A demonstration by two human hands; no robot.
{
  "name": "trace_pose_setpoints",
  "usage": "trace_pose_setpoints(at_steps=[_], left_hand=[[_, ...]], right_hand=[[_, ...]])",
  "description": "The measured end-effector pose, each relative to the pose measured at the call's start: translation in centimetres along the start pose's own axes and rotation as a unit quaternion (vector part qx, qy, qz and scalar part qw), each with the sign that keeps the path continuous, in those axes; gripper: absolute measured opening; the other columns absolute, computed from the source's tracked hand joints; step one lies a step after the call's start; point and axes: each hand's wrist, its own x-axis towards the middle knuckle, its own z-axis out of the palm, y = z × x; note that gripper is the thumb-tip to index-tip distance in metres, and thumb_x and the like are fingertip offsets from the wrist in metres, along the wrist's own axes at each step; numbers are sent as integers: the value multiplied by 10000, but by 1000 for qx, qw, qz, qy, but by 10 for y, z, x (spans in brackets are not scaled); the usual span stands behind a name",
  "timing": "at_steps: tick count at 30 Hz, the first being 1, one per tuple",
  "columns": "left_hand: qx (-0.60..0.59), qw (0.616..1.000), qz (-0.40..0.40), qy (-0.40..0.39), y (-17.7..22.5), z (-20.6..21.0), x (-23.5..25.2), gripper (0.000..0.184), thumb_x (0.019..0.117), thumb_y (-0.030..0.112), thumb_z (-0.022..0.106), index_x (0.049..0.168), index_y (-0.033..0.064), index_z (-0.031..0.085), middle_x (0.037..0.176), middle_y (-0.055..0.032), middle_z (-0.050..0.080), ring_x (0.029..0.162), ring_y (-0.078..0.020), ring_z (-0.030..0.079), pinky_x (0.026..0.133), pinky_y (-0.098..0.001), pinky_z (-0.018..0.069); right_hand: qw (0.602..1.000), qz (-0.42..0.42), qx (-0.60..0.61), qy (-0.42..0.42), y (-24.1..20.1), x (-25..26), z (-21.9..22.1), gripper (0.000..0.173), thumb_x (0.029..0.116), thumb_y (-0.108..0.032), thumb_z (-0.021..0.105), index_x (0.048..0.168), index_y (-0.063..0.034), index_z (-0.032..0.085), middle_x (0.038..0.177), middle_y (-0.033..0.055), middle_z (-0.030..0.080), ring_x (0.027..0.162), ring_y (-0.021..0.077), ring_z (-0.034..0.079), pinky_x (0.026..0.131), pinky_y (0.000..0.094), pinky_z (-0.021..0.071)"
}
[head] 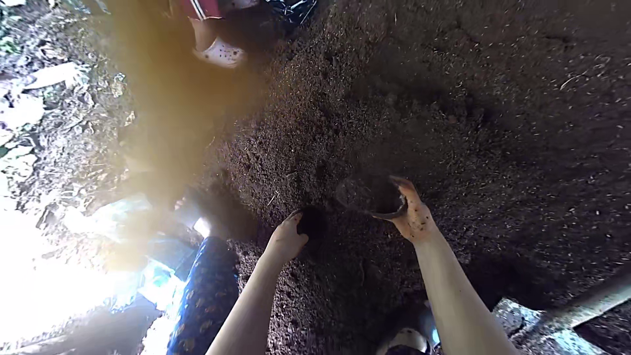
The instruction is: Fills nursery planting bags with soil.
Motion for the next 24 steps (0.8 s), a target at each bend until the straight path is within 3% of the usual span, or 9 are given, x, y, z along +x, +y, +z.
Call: trace_pose_setpoints(at_steps=[4, 7, 9, 12, 18, 19, 21, 22, 24], left_hand=[[-37, 999, 24, 13, -1, 9, 2, 680, 954, 71, 646, 1579, 48, 378, 1640, -131, 376, 1448, -288, 463, 1180, -490, 392], [-39, 998, 18, 37, -2, 14, 0, 740, 912, 81, 712, 1574, 59, 380, 1578, -146, 460, 1389, -302, 523, 1142, -518, 427], [-39, 998, 18, 42, -7, 14, -2, 799, 909, 90, 713, 1604, 61, 321, 1645, -109, 374, 1456, -275, 454, 1184, -500, 384], [-29, 998, 13, 51, -13, 10, -9, 801, 918, 92, 703, 1609, 53, 301, 1663, -114, 338, 1481, -275, 419, 1202, -488, 356], [-30, 998, 35, 44, -29, 8, -14, 829, 915, 74, 700, 1627, 80, 277, 1682, -83, 306, 1507, -260, 383, 1215, -490, 340], [-32, 998, 38, 44, -30, 7, -15, 825, 919, 73, 700, 1627, 79, 276, 1681, -86, 308, 1506, -263, 384, 1214, -490, 341], [-33, 998, 41, 45, -30, 6, -16, 810, 929, 74, 692, 1626, 79, 280, 1682, -81, 308, 1506, -254, 386, 1214, -475, 344], [-33, 998, 42, 44, -30, 6, -16, 804, 933, 75, 688, 1626, 80, 281, 1684, -79, 305, 1507, -251, 384, 1216, -471, 342], [-43, 997, 48, 45, -32, 9, -14, 788, 939, 65, 680, 1623, 81, 289, 1676, -95, 316, 1495, -262, 403, 1209, -480, 354]], right_hand=[[975, -19, -199, -93, -24, -23, 48, 421, 1052, -353, 474, 1422, -159, 526, 1298, 120, 634, 1122, 244, 650, 876, 461, 582], [893, -83, -418, -148, -22, -29, 91, 400, 1043, -324, 557, 1366, -93, 601, 1322, 193, 616, 1195, 305, 612, 992, 512, 518], [833, -78, -525, -154, -20, -37, 118, 429, 1031, -417, 570, 1375, -162, 609, 1371, 222, 551, 1201, 369, 586, 973, 564, 505], [797, -67, -584, -143, -36, -55, 142, 442, 1031, -477, 561, 1395, -228, 589, 1435, 206, 497, 1200, 408, 577, 937, 595, 508], [742, -182, -645, -4, -61, -64, 121, 425, 964, -427, 682, 1341, -236, 641, 1417, 192, 514, 1210, 465, 539, 856, 653, 510], [721, -174, -671, 9, -58, -59, 116, 426, 949, -438, 699, 1319, -232, 654, 1463, 179, 481, 1289, 480, 475, 889, 695, 470], [700, -124, -703, -24, -40, -46, 111, 471, 941, -483, 700, 1245, -123, 716, 1549, 200, 444, 1478, 513, 254, 1075, 819, 199], [688, -86, -718, -62, -25, -39, 112, 554, 950, -560, 650, 1230, -88, 724, 1517, 207, 486, 1484, 506, 254, 1105, 813, 161], [662, -5, -737, -138, 12, -32, 126, 687, 974, -668, 519, 1280, -75, 684, 1398, 209, 595, 1381, 464, 450, 1058, 736, 353]])
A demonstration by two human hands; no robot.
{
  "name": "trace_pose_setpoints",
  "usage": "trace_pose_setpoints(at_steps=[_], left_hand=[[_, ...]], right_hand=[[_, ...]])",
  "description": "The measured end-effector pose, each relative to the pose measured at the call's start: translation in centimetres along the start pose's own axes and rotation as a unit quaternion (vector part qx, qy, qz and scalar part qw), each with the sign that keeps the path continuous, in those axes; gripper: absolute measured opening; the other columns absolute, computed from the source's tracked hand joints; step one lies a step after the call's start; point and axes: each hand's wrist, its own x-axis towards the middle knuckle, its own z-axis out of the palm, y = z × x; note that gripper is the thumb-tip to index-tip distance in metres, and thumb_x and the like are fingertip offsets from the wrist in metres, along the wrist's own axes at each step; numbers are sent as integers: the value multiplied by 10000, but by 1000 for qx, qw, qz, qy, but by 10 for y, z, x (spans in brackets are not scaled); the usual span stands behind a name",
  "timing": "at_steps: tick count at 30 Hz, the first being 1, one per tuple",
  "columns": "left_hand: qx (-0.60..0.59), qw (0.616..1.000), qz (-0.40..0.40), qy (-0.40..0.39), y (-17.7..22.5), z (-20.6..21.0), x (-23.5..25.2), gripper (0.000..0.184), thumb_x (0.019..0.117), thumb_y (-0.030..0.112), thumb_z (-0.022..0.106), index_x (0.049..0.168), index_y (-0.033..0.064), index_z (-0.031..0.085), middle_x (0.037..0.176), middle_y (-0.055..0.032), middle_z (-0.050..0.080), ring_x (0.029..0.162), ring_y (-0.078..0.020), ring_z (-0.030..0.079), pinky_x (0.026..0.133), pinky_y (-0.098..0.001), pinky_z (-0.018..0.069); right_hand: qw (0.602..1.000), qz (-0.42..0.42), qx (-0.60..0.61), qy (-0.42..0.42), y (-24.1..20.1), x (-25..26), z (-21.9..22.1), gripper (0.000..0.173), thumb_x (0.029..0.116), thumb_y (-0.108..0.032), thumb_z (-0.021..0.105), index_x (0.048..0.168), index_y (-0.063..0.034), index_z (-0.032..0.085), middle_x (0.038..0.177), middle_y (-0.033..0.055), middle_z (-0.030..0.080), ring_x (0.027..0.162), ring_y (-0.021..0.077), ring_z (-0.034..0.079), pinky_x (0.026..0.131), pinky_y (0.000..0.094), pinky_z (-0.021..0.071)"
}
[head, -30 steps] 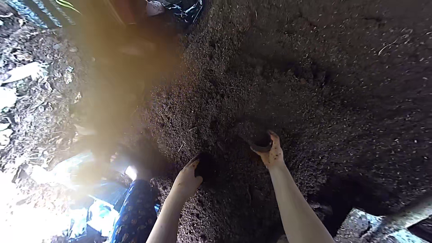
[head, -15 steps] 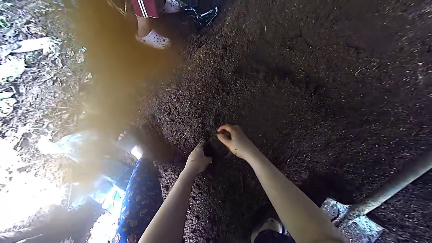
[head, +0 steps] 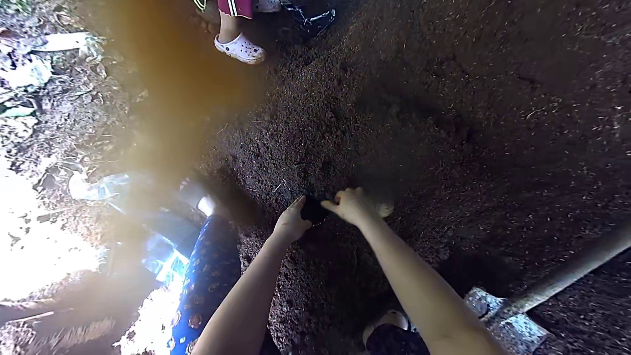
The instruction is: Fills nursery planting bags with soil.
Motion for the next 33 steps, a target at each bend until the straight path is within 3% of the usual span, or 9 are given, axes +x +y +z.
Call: trace_pose_setpoints(at_steps=[4, 7, 11, 15, 19, 22, 26, 28, 33], left_hand=[[-39, 999, -10, 32, -11, 5, -2, 705, 970, 57, 595, 1617, 115, 322, 1624, -103, 413, 1450, -282, 466, 1178, -517, 391], [-57, 997, -14, 54, 4, 0, -34, 636, 1002, 61, 538, 1604, 175, 366, 1569, -101, 489, 1337, -298, 581, 1073, -543, 496], [-73, 995, 18, 72, 52, -5, -100, 636, 1014, 26, 542, 1592, 243, 394, 1472, -119, 573, 942, -277, 720, 811, -492, 596], [-84, 991, 69, 83, 74, 9, -150, 702, 978, -35, 552, 1595, 263, 396, 1516, -23, 548, 923, -191, 714, 742, -415, 600], [-12, 999, 42, 33, 3, 85, -125, 709, 964, -14, 569, 1608, 201, 364, 1616, -44, 438, 1329, -280, 591, 1052, -545, 520], [62, 998, 4, -31, -21, 119, -111, 699, 973, -6, 562, 1619, 117, 324, 1687, -44, 308, 1487, -250, 424, 1203, -483, 377], [164, 985, -48, 25, 6, 118, -107, 657, 908, 241, 725, 1500, 137, 461, 1582, -148, 425, 1359, -348, 534, 1040, -561, 501], [252, 967, -34, 3, 7, 122, -82, 690, 887, 323, 768, 1494, 154, 486, 1564, -205, 412, 1405, -422, 440, 1064, -641, 417], [291, 951, 29, -106, 3, 127, -39, 330, 1070, 226, 485, 1375, 216, 611, 1334, -150, 661, 1211, -405, 643, 940, -665, 516]], right_hand=[[997, -4, 9, -76, -31, -5, 29, 402, 1101, -334, 400, 1324, -81, 620, 1310, 210, 651, 1230, 397, 623, 962, 645, 488], [999, -21, 6, -45, -24, -35, 11, 363, 1095, -336, 423, 1245, -105, 658, 1220, 194, 687, 1162, 395, 653, 916, 635, 506], [997, -41, 62, 20, -6, -109, -27, 324, 1077, -312, 479, 1149, -85, 699, 1023, 209, 712, 992, 419, 687, 801, 665, 517], [986, -18, 139, 85, 9, -167, -26, 287, 1078, -281, 478, 1039, -77, 676, 838, 164, 671, 810, 369, 676, 670, 610, 511], [989, 45, 141, -7, 34, -153, 80, 377, 1081, -333, 426, 1237, -85, 664, 1150, 196, 703, 1085, 393, 679, 882, 638, 527], [985, 74, 101, -119, 42, -145, 115, 433, 1101, -332, 350, 1357, -88, 600, 1314, 198, 653, 1226, 377, 632, 967, 611, 499], [986, 77, 75, -131, 48, -157, 112, 428, 1100, -327, 343, 1361, -100, 595, 1319, 189, 654, 1231, 375, 632, 969, 608, 502], [991, 65, 64, -95, 53, -160, 117, 425, 1094, -345, 379, 1369, -105, 597, 1359, 178, 634, 1273, 372, 605, 998, 603, 496], [978, -145, 126, 84, 38, -181, 126, 323, 1034, -237, 515, 1244, -89, 712, 1320, 123, 661, 1303, 266, 579, 1123, 405, 452]])
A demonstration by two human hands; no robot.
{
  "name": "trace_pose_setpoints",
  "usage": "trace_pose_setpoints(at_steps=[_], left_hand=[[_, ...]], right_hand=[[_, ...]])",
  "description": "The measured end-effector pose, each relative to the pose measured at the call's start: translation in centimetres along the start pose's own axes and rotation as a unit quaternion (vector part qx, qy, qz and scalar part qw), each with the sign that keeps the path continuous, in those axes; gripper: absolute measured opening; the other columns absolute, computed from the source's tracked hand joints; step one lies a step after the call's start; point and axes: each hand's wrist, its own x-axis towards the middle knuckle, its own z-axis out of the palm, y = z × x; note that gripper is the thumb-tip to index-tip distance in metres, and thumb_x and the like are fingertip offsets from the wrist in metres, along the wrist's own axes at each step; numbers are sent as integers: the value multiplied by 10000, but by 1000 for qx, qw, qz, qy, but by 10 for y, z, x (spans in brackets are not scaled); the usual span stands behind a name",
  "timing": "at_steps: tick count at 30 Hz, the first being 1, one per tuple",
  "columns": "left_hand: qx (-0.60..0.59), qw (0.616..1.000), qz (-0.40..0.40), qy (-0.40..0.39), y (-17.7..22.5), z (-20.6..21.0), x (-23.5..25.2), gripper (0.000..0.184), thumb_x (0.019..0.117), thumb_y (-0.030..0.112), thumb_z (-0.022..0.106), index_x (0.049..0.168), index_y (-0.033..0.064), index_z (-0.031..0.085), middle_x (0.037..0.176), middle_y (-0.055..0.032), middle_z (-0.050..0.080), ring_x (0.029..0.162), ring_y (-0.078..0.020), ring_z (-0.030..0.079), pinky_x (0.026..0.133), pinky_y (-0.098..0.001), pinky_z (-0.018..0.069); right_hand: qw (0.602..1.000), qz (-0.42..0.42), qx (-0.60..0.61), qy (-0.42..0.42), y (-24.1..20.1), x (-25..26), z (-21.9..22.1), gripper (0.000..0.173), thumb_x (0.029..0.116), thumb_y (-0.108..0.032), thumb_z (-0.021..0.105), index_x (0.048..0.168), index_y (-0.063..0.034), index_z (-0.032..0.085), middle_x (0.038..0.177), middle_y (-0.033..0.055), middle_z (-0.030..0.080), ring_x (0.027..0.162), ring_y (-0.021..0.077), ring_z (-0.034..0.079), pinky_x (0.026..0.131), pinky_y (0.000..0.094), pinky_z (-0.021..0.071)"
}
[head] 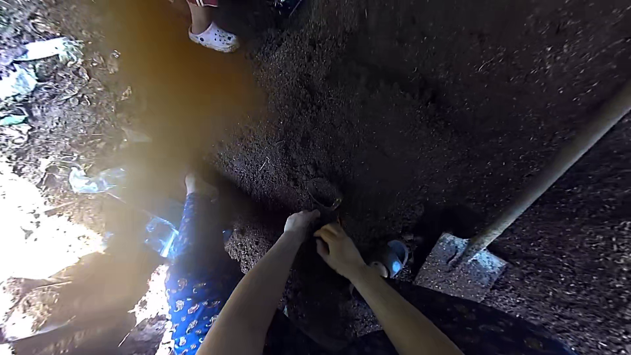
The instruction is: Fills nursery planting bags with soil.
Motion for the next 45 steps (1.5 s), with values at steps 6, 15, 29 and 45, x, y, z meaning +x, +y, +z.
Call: trace_pose_setpoints(at_steps=[6, 15, 29, 45], left_hand=[[-137, 985, 108, -14, -6, 19, -39, 321, 1106, 226, 439, 1338, 98, 621, 1269, -194, 680, 1209, -369, 652, 1034, -568, 498], [-145, 977, 148, -50, 16, 79, -66, 312, 1102, 196, 429, 1371, 128, 571, 1250, -184, 682, 1139, -385, 681, 950, -586, 543], [-211, 977, 11, 3, -17, -7, -57, 364, 1073, 186, 460, 1423, 146, 553, 1206, -209, 699, 1124, -402, 683, 944, -622, 531], [43, 989, 111, -83, -5, 16, -42, 373, 1099, 108, 393, 1440, 122, 544, 1306, -221, 645, 1209, -452, 625, 967, -641, 501]], right_hand=[[974, 96, 2, -207, -25, -15, 17, 680, 1056, -447, 506, 1533, 26, 396, 1590, 231, 390, 1492, 337, 371, 1217, 459, 332], [965, 103, -94, -222, -6, -63, 106, 498, 1036, -396, 532, 1358, -28, 629, 1398, 218, 606, 1325, 390, 558, 1061, 584, 472], [985, -117, -119, -38, 19, -3, 37, 335, 1042, -319, 571, 1144, -58, 753, 1287, 165, 677, 1255, 332, 624, 1073, 488, 507], [976, -142, -164, -12, 35, -30, -13, 229, 1022, -199, 575, 1151, -199, 764, 1328, 146, 646, 1314, 374, 552, 1111, 533, 432]])
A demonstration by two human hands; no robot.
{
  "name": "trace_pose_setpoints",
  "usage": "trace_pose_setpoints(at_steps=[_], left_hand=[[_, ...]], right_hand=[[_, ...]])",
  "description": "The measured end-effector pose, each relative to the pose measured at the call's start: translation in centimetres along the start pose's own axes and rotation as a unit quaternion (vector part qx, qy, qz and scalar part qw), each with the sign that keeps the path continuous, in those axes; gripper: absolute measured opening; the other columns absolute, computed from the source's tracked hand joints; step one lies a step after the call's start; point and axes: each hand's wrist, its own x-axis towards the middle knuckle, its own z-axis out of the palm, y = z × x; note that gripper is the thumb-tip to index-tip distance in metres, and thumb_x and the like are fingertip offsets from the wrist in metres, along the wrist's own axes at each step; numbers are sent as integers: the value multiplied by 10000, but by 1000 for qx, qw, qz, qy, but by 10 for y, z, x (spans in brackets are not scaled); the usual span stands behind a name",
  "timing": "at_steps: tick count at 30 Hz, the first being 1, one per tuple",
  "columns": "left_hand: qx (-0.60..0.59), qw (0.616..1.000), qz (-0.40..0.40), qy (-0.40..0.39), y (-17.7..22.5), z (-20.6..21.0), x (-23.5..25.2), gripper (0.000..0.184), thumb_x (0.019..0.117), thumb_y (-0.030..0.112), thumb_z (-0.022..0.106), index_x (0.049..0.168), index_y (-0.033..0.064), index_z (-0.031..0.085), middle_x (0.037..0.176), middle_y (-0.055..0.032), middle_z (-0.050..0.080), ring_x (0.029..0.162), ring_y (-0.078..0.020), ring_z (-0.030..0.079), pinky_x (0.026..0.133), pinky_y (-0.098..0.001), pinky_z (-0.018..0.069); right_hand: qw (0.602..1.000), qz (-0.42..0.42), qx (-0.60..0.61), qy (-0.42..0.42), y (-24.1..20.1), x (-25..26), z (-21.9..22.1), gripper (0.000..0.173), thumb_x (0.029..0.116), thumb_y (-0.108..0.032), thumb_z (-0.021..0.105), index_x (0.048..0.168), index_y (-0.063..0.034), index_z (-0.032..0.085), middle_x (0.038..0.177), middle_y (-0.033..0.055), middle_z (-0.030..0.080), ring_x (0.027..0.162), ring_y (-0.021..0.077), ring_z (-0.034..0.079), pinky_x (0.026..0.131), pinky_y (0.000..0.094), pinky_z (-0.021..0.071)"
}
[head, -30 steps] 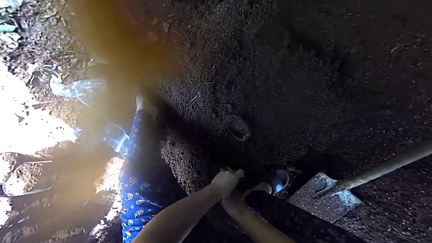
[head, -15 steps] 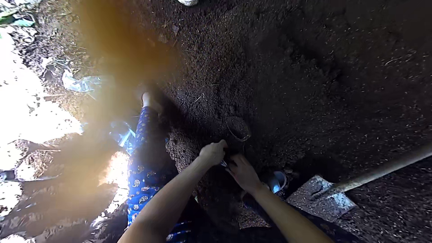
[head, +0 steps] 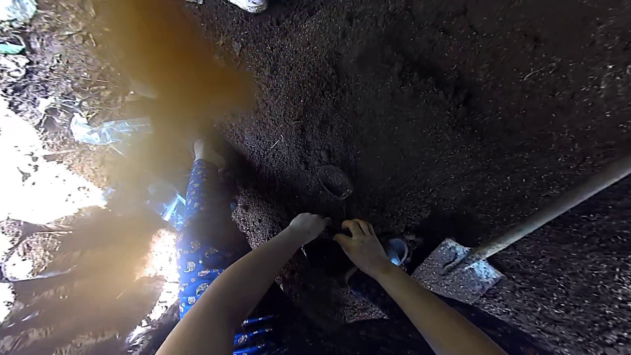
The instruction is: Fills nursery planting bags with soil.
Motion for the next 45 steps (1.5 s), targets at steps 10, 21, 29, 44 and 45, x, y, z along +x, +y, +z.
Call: trace_pose_setpoints(at_steps=[10, 21, 29, 44, 45], left_hand=[[-157, 987, 1, 28, 9, 26, -19, 337, 1078, 113, 461, 1400, 134, 556, 1253, -215, 674, 1182, -430, 651, 965, -626, 519], [-177, 981, 73, -8, 29, 62, -7, 342, 1095, 98, 378, 1400, 136, 525, 1200, -220, 677, 1119, -448, 665, 906, -634, 535], [-295, 948, -28, 114, 5, 19, 1, 339, 1049, 129, 496, 1370, 136, 604, 1169, -202, 718, 1092, -389, 702, 932, -604, 549], [-150, 973, -133, 117, 16, -42, 21, 284, 966, -19, 582, 1206, 69, 706, 1541, -226, 426, 1263, -352, 599, 1009, -453, 545], [-133, 977, -132, 102, 17, -45, 22, 302, 975, -14, 576, 1226, 88, 709, 1590, -214, 380, 1300, -362, 580, 1024, -465, 538]], right_hand=[[946, 178, 158, -223, -75, 0, 43, 789, 1040, -509, 502, 1569, 47, 318, 1631, 247, 315, 1520, 328, 329, 1226, 422, 325], [909, 182, 61, -369, -73, -8, 88, 599, 1047, -512, 444, 1378, -45, 618, 1439, 199, 583, 1392, 377, 499, 1140, 597, 386], [941, 111, 82, -310, -25, 28, 47, 608, 1074, -478, 440, 1279, 61, 634, 1332, 266, 619, 1268, 417, 592, 1065, 582, 466], [489, 549, 610, 297, 219, 27, 16, 514, 1130, -319, 371, 1546, -17, 365, 1568, 216, 421, 1417, 340, 452, 1128, 498, 404], [406, 537, 659, 336, 231, 27, 19, 543, 1132, -359, 345, 1574, -46, 312, 1607, 190, 371, 1442, 323, 424, 1135, 485, 399]])
